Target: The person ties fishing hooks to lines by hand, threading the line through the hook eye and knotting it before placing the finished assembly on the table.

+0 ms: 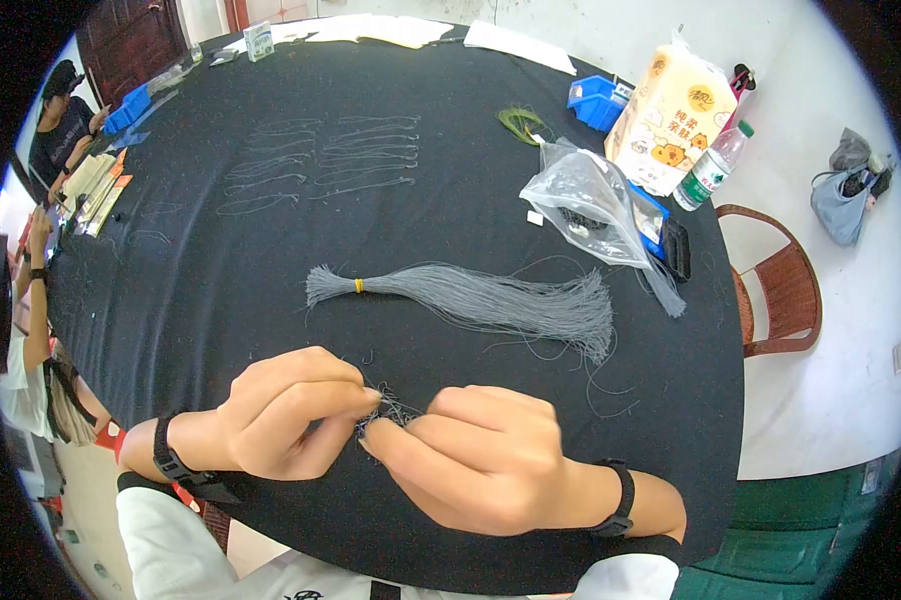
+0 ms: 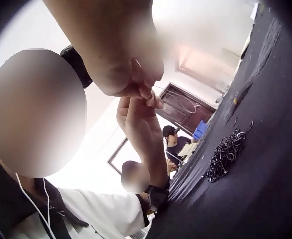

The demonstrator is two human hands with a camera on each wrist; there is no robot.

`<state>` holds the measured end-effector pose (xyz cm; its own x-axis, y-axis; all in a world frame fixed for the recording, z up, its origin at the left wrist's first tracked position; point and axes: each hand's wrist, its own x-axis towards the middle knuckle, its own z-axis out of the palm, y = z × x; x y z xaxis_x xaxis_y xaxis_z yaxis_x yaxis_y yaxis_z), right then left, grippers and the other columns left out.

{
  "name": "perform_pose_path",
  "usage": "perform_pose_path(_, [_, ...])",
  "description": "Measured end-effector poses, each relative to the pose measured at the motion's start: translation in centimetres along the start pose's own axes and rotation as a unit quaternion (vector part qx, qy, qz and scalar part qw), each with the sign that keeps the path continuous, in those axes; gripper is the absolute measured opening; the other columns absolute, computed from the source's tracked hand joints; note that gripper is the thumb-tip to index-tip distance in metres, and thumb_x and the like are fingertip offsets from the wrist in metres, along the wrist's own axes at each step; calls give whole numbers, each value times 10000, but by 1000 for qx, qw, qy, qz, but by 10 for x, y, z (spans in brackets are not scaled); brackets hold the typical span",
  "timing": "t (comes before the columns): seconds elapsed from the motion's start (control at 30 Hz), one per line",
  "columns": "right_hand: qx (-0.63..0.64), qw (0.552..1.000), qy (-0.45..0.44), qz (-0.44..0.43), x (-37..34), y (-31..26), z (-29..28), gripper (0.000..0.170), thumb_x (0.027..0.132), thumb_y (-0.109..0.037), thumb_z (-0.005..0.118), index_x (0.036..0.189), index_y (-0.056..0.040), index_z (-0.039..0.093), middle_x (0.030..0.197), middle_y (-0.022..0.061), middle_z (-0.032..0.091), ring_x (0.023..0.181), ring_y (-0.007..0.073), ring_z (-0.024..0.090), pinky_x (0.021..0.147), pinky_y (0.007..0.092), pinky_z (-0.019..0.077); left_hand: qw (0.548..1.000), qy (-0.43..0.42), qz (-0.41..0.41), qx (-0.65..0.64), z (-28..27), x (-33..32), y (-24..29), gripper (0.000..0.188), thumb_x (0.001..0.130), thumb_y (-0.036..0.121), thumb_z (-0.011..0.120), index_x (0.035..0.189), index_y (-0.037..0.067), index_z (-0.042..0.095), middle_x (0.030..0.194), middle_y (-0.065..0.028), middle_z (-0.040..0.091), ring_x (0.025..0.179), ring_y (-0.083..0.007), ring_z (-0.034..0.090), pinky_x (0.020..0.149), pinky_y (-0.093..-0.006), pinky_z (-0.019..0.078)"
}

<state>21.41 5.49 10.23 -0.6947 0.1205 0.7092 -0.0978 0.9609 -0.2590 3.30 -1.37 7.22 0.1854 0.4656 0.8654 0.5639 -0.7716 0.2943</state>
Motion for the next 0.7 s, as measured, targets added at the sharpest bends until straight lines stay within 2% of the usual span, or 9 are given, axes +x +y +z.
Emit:
perform_pose_path(0.13, [-72,997,35,-8,4,3,-11,246,593,6,745,832,3,689,582,25,529,472,158,500,415,255,389,1000,-14,19,8,0,-1,1,264,616,-157,675,867,-92,623,737,-170,617,549,-208,591,452,-271,478])
perform_pose_path(0.23, [-37,998,33,33,4,14,-10,222,623,18,746,837,2,689,584,32,534,473,163,496,410,261,370,1000,-12,23,4,-1,-1,3,274,608,-154,686,867,-88,623,736,-166,618,551,-206,591,452,-272,479])
perform_pose_path(0.27, [-8,998,11,62,5,15,-10,189,669,23,741,850,-2,691,598,49,562,477,174,500,432,263,373,1000,-9,20,-1,-1,-1,3,273,609,-151,690,866,-86,624,737,-165,620,554,-207,594,452,-272,480])
perform_pose_path(0.37, [118,984,-21,131,3,22,-4,163,708,19,726,866,-12,700,623,64,591,489,178,512,467,265,393,1000,1,8,-14,-2,-1,3,265,619,-142,697,866,-76,626,748,-160,629,562,-209,602,458,-271,485])
perform_pose_path(0.4, [162,970,-47,174,0,25,-5,137,762,-3,711,898,-15,706,680,64,642,519,131,538,496,251,406,1000,4,3,-18,-3,0,4,257,629,-138,697,867,-71,626,757,-159,632,564,-211,605,463,-269,488])
perform_pose_path(0.5, [306,904,-71,291,-6,28,2,116,814,-43,699,925,-8,708,735,40,670,584,66,554,520,224,413,998,-3,-31,-49,-9,4,6,237,662,-129,694,876,-49,628,791,-161,644,594,-213,620,495,-264,502])
perform_pose_path(0.6, [387,844,-118,351,-6,31,6,134,853,-86,687,958,-4,704,773,27,679,638,34,550,559,200,423,997,-5,-52,-61,-11,5,4,237,684,-122,694,891,-27,627,831,-168,655,674,-223,650,532,-256,513])
perform_pose_path(0.7, [416,813,-120,390,-7,32,12,141,866,-96,676,975,-11,700,772,32,674,650,34,545,580,200,431,994,10,-69,-88,-8,5,-1,237,698,-134,669,912,-45,619,857,-161,655,696,-245,659,557,-275,525])
